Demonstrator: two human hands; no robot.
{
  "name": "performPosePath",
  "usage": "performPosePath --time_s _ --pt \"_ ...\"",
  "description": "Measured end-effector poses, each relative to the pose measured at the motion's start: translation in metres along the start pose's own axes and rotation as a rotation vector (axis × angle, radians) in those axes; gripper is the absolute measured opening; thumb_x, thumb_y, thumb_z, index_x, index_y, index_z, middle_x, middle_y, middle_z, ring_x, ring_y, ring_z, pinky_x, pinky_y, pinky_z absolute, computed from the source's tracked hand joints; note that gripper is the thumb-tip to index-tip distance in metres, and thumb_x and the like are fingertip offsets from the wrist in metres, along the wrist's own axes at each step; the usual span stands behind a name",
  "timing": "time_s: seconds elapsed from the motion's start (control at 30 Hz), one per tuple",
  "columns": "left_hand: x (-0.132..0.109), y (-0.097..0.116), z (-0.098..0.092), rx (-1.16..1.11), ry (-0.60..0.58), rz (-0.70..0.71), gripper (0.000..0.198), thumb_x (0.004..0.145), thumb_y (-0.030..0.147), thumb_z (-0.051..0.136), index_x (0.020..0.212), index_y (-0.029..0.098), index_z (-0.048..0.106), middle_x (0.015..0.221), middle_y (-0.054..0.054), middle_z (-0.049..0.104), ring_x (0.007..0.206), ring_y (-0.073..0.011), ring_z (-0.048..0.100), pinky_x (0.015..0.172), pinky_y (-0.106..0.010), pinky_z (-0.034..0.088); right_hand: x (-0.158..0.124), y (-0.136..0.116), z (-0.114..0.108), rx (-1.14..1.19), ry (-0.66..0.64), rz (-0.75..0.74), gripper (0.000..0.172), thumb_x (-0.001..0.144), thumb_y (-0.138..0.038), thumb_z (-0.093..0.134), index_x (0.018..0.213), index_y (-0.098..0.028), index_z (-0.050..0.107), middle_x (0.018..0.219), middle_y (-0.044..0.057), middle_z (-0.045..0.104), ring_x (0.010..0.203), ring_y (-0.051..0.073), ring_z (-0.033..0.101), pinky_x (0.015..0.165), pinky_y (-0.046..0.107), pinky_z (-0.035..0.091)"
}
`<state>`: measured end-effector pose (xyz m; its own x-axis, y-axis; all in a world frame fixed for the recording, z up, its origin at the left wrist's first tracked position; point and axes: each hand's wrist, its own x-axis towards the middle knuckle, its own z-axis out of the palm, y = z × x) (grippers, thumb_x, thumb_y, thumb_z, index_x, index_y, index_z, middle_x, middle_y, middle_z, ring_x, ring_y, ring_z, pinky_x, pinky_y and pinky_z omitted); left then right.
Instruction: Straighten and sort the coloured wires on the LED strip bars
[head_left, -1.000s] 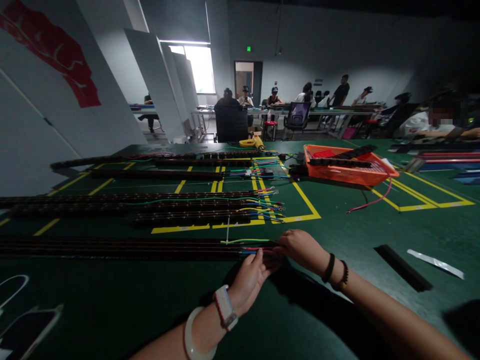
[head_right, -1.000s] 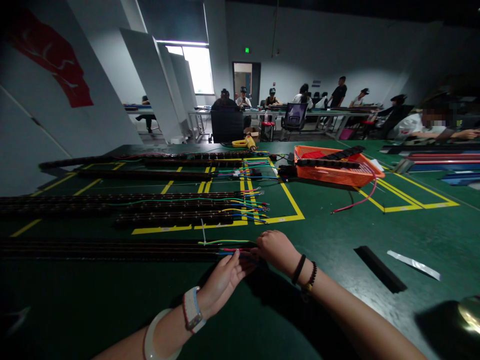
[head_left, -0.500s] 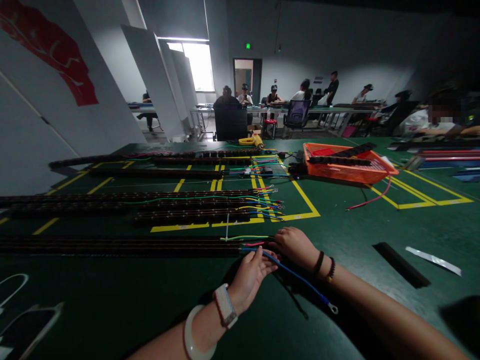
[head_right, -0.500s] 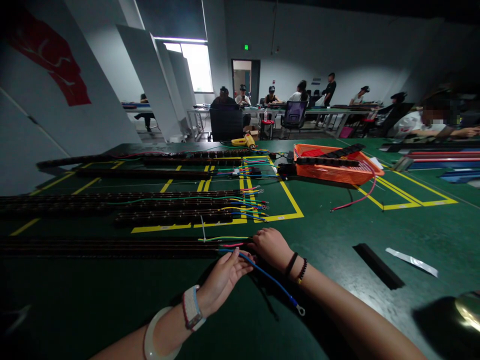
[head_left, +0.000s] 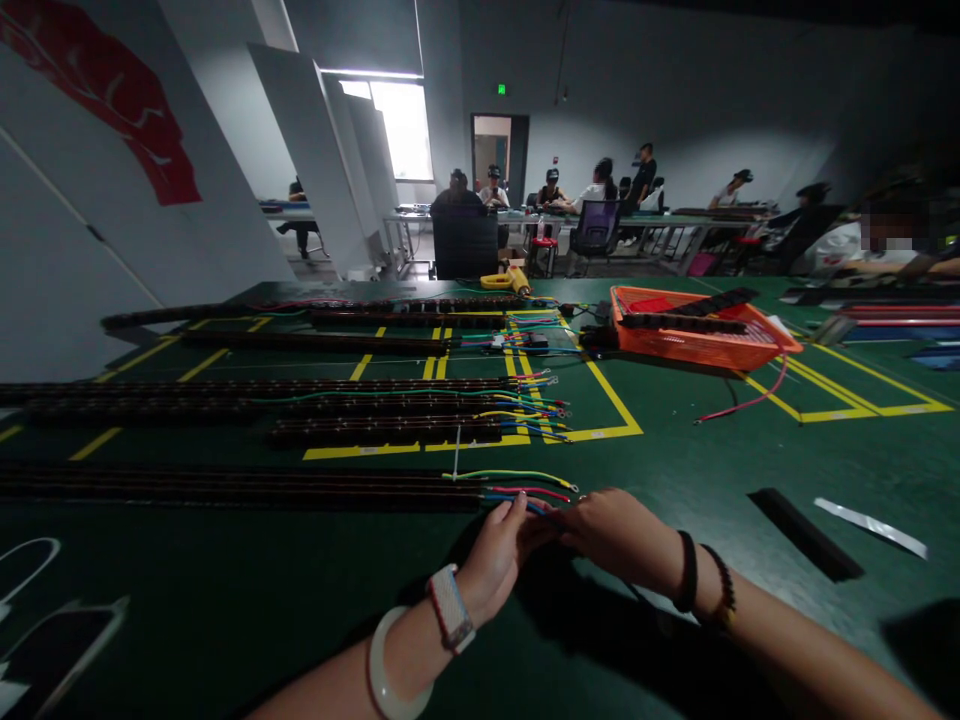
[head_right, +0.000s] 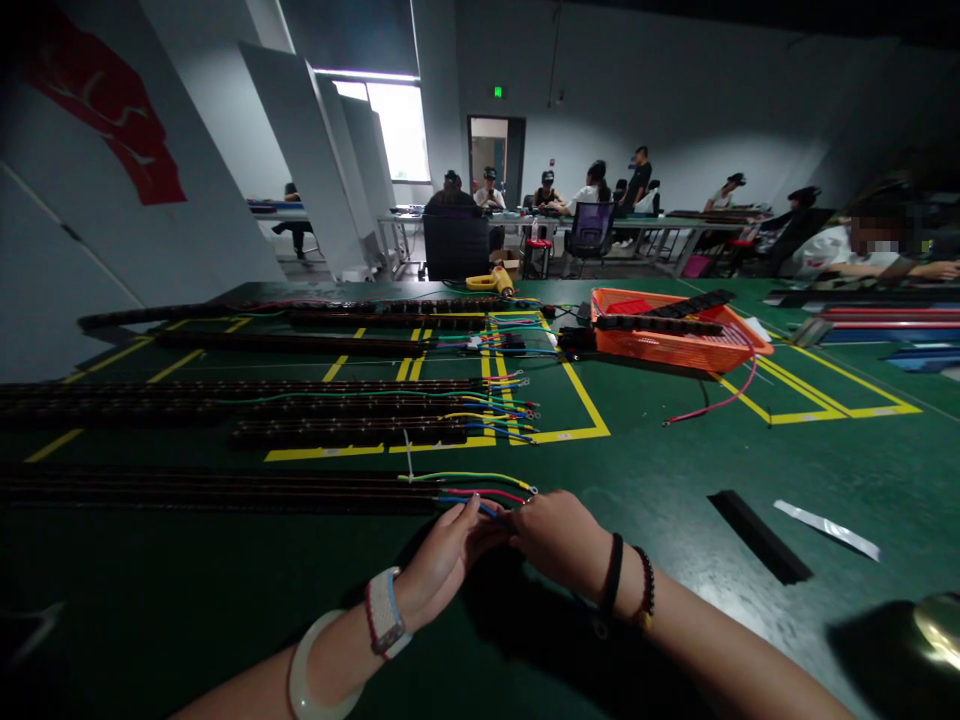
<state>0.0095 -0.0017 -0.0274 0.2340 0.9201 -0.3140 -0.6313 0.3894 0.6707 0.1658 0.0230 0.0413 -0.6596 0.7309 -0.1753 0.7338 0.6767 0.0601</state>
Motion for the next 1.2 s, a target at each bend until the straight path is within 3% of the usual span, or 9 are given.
performPosePath --time_s 0.2,0.33,0.47,0.6,0.8,1.0,1.13,1.2 --pt "-0.006 0.003 0.008 0.162 -0.087 -0.054 0.038 0.077 0.052 0.058 0.085 0.015 0.064 0.081 -0.008 0.070 0.077 -0.0206 0.065 0.078 -0.036 0.048 0.000 0.020 -0.008 0.136 -0.100 0.054 0.016 0.087 -0.023 0.052 0.083 -0.019 0.067 0.063 0.003 0.066 0.055 0.014 0.062 0.046 0.020 0.033" --pt "-0.011 0.002 0.011 0.404 -0.147 -0.085 0.044 0.076 0.057 0.056 0.078 0.014 0.064 0.067 -0.006 0.068 0.060 -0.0181 0.062 0.062 -0.031 0.047 0.002 0.034 -0.004 0.226 -0.098 -0.063 0.016 0.086 -0.013 0.050 0.092 -0.019 0.064 0.072 0.002 0.069 0.062 0.012 0.063 0.049 0.019 0.034" --pt "-0.011 0.002 0.011 0.456 -0.184 -0.079 0.047 0.076 0.059 0.054 0.076 0.013 0.063 0.065 -0.006 0.067 0.057 -0.0174 0.061 0.061 -0.031 0.047 0.005 0.033 0.008 0.176 -0.111 -0.120 0.018 0.084 -0.008 0.050 0.090 -0.018 0.064 0.076 0.004 0.070 0.066 0.014 0.065 0.051 0.021 0.035" --pt "-0.010 0.001 0.010 0.467 -0.190 -0.074 0.044 0.078 0.057 0.052 0.076 0.014 0.064 0.064 -0.006 0.067 0.058 -0.0176 0.061 0.062 -0.031 0.046 0.010 0.025 0.013 0.044 -0.099 -0.082 0.021 0.082 -0.004 0.049 0.086 -0.017 0.066 0.076 0.006 0.070 0.063 0.016 0.066 0.050 0.022 0.035" --pt "-0.006 -0.003 0.002 0.444 -0.168 -0.044 0.036 0.078 0.051 0.057 0.076 0.015 0.064 0.071 -0.006 0.069 0.069 -0.0193 0.062 0.066 -0.030 0.044 0.006 0.031 -0.007 0.130 -0.026 -0.073 0.009 0.080 -0.023 0.062 0.082 -0.020 0.070 0.077 0.005 0.070 0.069 0.016 0.065 0.058 0.022 0.041" --pt "-0.008 -0.003 0.006 0.413 -0.165 -0.068 0.035 0.079 0.048 0.056 0.079 0.014 0.064 0.072 -0.008 0.070 0.066 -0.0208 0.065 0.067 -0.033 0.046 0.012 0.045 -0.033 0.328 0.143 -0.032 0.018 0.084 -0.034 0.060 0.094 -0.022 0.067 0.078 0.002 0.066 0.068 0.013 0.060 0.060 0.022 0.041" --pt "-0.009 0.001 0.010 0.422 -0.183 -0.081 0.042 0.081 0.052 0.051 0.074 0.012 0.063 0.071 -0.012 0.069 0.062 -0.0200 0.065 0.061 -0.032 0.047 0.037 0.046 -0.017 0.410 0.273 -0.084 0.019 0.080 -0.032 0.065 0.094 -0.018 0.064 0.091 0.005 0.063 0.080 0.015 0.058 0.070 0.026 0.044" --pt "-0.009 0.001 0.011 0.418 -0.201 -0.087 0.045 0.081 0.053 0.051 0.074 0.011 0.063 0.071 -0.013 0.070 0.062 -0.0198 0.066 0.061 -0.031 0.047 0.048 0.045 -0.002 0.468 0.274 -0.130 0.031 0.076 -0.038 0.069 0.098 -0.016 0.062 0.096 0.007 0.062 0.085 0.017 0.057 0.073 0.027 0.044"
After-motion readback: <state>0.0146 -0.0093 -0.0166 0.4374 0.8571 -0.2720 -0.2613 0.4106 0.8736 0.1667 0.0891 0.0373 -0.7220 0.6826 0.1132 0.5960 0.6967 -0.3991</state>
